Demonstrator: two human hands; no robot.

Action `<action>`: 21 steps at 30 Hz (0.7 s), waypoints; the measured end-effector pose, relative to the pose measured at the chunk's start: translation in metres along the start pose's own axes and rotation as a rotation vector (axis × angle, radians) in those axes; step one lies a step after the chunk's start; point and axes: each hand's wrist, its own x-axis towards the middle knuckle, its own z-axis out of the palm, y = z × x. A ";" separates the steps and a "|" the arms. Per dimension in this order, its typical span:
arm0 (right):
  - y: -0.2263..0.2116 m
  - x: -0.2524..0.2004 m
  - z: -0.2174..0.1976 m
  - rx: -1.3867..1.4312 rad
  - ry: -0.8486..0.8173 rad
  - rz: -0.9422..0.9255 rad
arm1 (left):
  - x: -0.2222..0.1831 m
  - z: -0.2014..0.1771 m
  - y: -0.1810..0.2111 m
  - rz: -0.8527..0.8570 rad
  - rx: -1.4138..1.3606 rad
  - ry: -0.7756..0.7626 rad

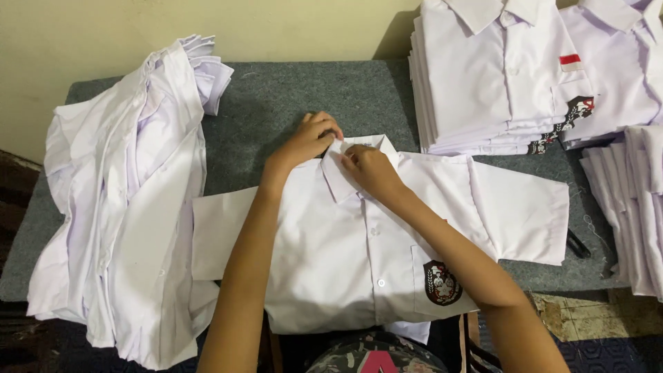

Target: Trimming loose threads from a white school uniform shirt using scissors and then folding it neatly on a work table.

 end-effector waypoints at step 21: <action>0.040 -0.005 0.011 -0.247 0.132 -0.136 | -0.013 0.004 0.019 -0.118 0.296 -0.081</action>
